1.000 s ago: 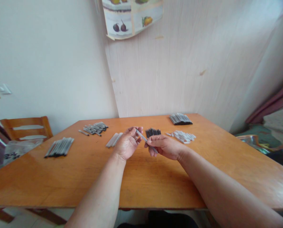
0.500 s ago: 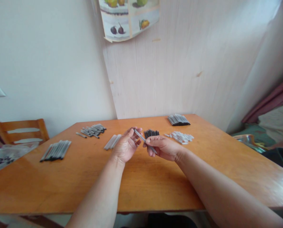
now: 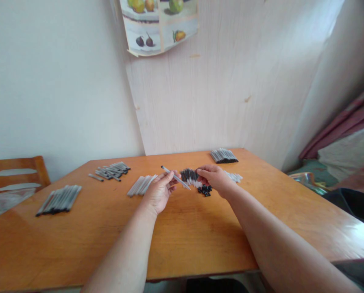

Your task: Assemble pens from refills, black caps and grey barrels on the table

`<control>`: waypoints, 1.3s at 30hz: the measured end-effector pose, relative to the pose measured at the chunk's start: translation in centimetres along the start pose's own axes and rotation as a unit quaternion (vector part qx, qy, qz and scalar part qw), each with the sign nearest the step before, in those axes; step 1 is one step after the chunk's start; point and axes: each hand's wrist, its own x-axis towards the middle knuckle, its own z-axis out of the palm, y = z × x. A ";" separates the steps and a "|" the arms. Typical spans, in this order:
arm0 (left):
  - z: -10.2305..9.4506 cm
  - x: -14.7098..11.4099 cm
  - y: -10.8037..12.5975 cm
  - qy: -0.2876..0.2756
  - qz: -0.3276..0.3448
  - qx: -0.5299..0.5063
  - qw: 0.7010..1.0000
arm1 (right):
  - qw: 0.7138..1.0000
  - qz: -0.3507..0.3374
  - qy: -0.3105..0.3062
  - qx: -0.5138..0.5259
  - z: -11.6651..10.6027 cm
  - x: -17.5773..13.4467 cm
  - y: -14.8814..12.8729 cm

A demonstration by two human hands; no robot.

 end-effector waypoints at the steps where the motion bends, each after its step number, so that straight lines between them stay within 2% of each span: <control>1: 0.0 0.1 0.0 0.007 -0.003 -0.002 1.000 | 0.998 -0.006 0.057 -0.035 -0.9 0.5 0.3; 3: -0.1 0.2 -0.1 0.013 -0.009 -0.002 1.000 | 0.979 -0.007 0.148 -0.143 -2.7 1.3 0.9; 4: -0.2 0.3 -0.2 0.014 -0.012 -0.001 1.000 | 0.963 0.000 0.172 -0.209 -3.5 1.5 1.1; 6: -0.3 0.4 -0.3 0.018 -0.014 0.002 1.000 | 0.929 0.013 0.182 -0.321 -4.8 1.8 1.5; 9: -0.4 0.5 -0.4 0.022 -0.013 0.012 1.000 | 0.900 0.043 0.171 -0.399 -5.5 1.8 1.8; 13: -0.5 0.4 -0.5 0.016 -0.014 0.025 0.999 | 0.885 0.076 0.131 -0.441 -5.1 1.8 2.5; 17: -0.4 0.4 -0.7 0.012 -0.015 0.034 0.999 | 0.869 0.076 0.087 -0.482 -4.5 2.0 2.9; 20: -0.3 0.4 -0.8 0.011 -0.015 0.032 0.999 | 0.850 0.091 0.075 -0.513 -3.9 2.2 3.2; 27: -0.4 0.7 -1.1 0.006 -0.022 0.036 0.999 | 0.824 0.129 0.094 -0.544 -3.2 2.9 3.7; 36: -0.3 0.6 -1.1 0.003 -0.020 0.036 0.999 | 0.819 0.137 0.112 -0.546 -3.5 3.0 3.5; 39: -0.3 0.7 -1.0 0.018 -0.012 0.022 1.000 | 0.832 0.112 0.140 -0.525 -3.6 2.7 2.8</control>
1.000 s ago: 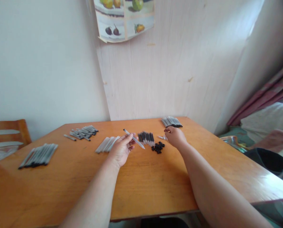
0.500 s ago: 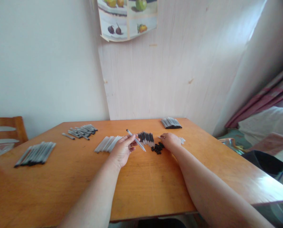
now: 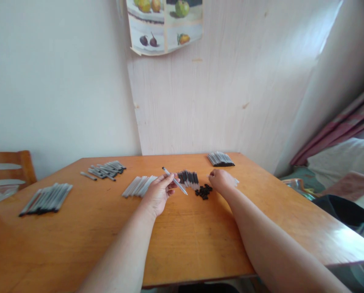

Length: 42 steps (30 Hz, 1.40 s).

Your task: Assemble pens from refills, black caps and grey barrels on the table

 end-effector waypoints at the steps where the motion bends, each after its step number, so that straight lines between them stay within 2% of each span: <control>1: 0.0 0.0 0.1 0.006 0.004 -0.008 1.000 | 1.000 -0.007 0.013 0.019 -0.3 -0.2 -0.1; 4: -0.1 0.2 0.2 0.031 0.022 -0.030 0.999 | 0.994 -0.042 0.039 0.094 -1.0 -0.9 -0.5; 7: -0.4 0.5 0.3 0.063 0.046 -0.051 0.996 | 0.976 -0.090 0.028 0.198 -1.1 -2.1 -1.6; 10: -0.7 0.8 0.3 0.081 0.059 -0.072 0.992 | 0.941 -0.117 -0.047 0.315 -0.8 -3.5 -3.0; 13: -0.9 1.0 0.1 0.093 0.064 -0.085 0.990 | 0.888 -0.120 -0.130 0.425 -0.4 -4.6 -4.2; 15: -1.0 1.2 0.0 0.098 0.066 -0.090 0.989 | 0.863 -0.118 -0.162 0.464 -0.3 -5.1 -4.6; 17: -1.1 1.3 -0.1 0.100 0.067 -0.093 0.988 | 0.850 -0.121 -0.174 0.482 -0.4 -5.4 -4.8; 24: -0.9 1.2 -0.1 0.099 0.065 -0.089 0.989 | 0.834 -0.142 -0.174 0.504 -1.3 -6.3 -5.3; 33: -0.4 0.8 -0.2 0.083 0.063 -0.072 0.992 | 0.849 -0.147 -0.168 0.479 -1.8 -6.8 -5.7; 42: -0.3 0.9 -0.7 0.070 0.041 -0.064 0.995 | 0.843 -0.152 -0.172 0.487 -1.2 -6.8 -5.8</control>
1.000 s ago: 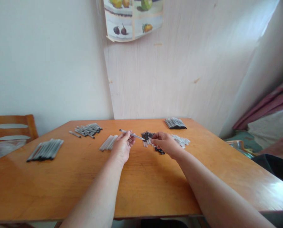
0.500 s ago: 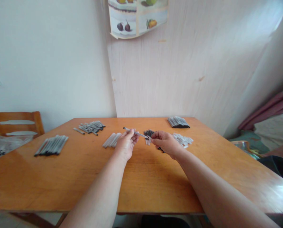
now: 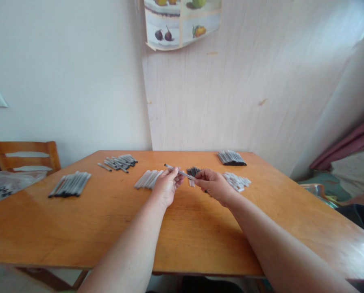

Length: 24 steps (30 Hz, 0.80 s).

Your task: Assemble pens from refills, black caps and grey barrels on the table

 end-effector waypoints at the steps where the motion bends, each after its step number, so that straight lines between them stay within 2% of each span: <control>1: 0.0 0.0 0.0 -0.002 -0.004 -0.001 1.000 | 1.000 -0.002 0.001 0.004 0.0 0.0 0.1; 5: 0.0 -0.1 0.1 -0.008 -0.008 -0.007 1.000 | 0.999 0.001 0.004 0.043 0.0 0.1 0.3; 11: 0.2 -0.2 0.2 -0.013 -0.001 -0.013 1.000 | 0.994 0.049 -0.017 0.092 -0.3 0.2 0.9; 24: 0.8 -0.9 -0.1 -0.005 0.031 -0.003 1.000 | 0.995 0.015 -0.004 0.096 0.1 0.0 0.6</control>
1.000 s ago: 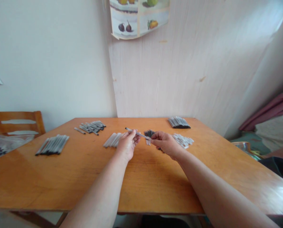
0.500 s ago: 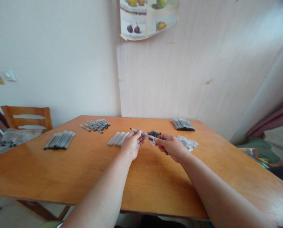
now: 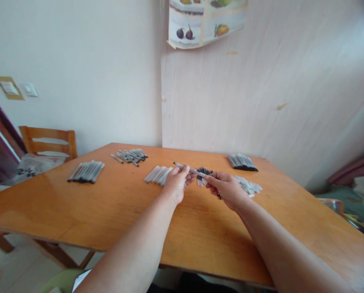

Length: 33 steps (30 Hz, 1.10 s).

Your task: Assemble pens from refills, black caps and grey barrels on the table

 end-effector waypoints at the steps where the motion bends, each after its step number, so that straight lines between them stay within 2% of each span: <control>1: 0.0 0.0 0.0 -0.001 -0.001 -0.001 1.000 | 1.000 0.000 0.001 0.000 0.0 0.0 0.0; 19: 0.0 -0.6 0.1 -0.015 -0.009 -0.001 1.000 | 0.999 0.015 -0.026 0.020 -0.1 -0.2 -0.1; 26: 0.2 -0.8 0.1 -0.007 -0.007 -0.005 1.000 | 1.000 0.012 -0.018 0.023 0.1 -0.4 -0.3; 33: 0.1 -0.5 0.0 -0.005 -0.008 -0.020 1.000 | 1.000 0.001 -0.006 -0.017 0.2 -0.1 -0.2</control>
